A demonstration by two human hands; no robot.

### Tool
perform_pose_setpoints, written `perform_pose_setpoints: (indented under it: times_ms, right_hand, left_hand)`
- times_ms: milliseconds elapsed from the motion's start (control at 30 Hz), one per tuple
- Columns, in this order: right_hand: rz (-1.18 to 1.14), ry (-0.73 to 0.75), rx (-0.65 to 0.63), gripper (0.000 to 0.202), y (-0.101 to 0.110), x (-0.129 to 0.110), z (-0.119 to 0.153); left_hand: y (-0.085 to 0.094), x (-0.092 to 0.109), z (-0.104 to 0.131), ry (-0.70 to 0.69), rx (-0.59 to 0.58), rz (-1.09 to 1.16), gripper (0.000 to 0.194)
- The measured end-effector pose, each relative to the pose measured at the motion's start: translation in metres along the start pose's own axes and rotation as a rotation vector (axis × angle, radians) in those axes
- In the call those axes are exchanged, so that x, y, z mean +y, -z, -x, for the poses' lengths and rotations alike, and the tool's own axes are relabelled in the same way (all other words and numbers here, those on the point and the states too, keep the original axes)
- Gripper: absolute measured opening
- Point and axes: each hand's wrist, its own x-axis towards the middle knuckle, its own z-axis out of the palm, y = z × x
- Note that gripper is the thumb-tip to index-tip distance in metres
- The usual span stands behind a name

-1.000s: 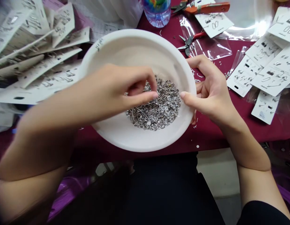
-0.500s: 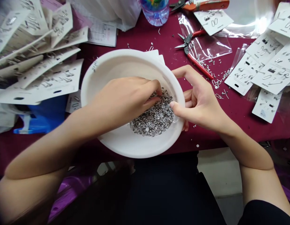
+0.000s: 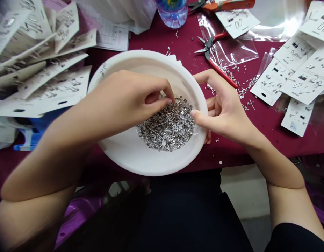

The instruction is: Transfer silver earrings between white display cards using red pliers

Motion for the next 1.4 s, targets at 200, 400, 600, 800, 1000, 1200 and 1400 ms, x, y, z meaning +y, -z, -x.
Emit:
perform_pose_setpoints:
  times_ms: [200,400,600,800,1000,1200,1400]
  right_hand:
    - [-0.003,-0.006,-0.001,0.046,0.0,0.002,0.0]
    - [-0.031,-0.008,-0.001,0.045,0.001,0.003,0.0]
    - [-0.047,-0.004,0.0,0.044,0.004,0.005,0.0]
    - [-0.044,0.012,-0.001,0.045,0.003,0.005,-0.001]
    - [-0.084,0.007,-0.011,0.043,0.004,0.005,-0.001]
    - [-0.081,0.034,-0.013,0.042,0.005,0.005,-0.001]
    - [-0.092,0.027,-0.039,0.037,0.004,0.004,-0.002]
  left_hand:
    - [0.002,0.0,0.002,0.0,0.071,0.074,0.027]
    - [0.002,0.003,0.005,0.068,0.093,0.055,0.032]
    - [0.003,0.003,0.009,0.018,0.142,0.006,0.034]
    - [0.005,0.006,0.007,0.013,0.118,-0.114,0.038]
    - [-0.001,0.003,0.007,-0.024,0.295,0.033,0.03]
    - [0.008,-0.004,0.004,-0.095,0.361,0.601,0.032]
    - [0.022,-0.003,0.001,0.169,0.008,1.158,0.053]
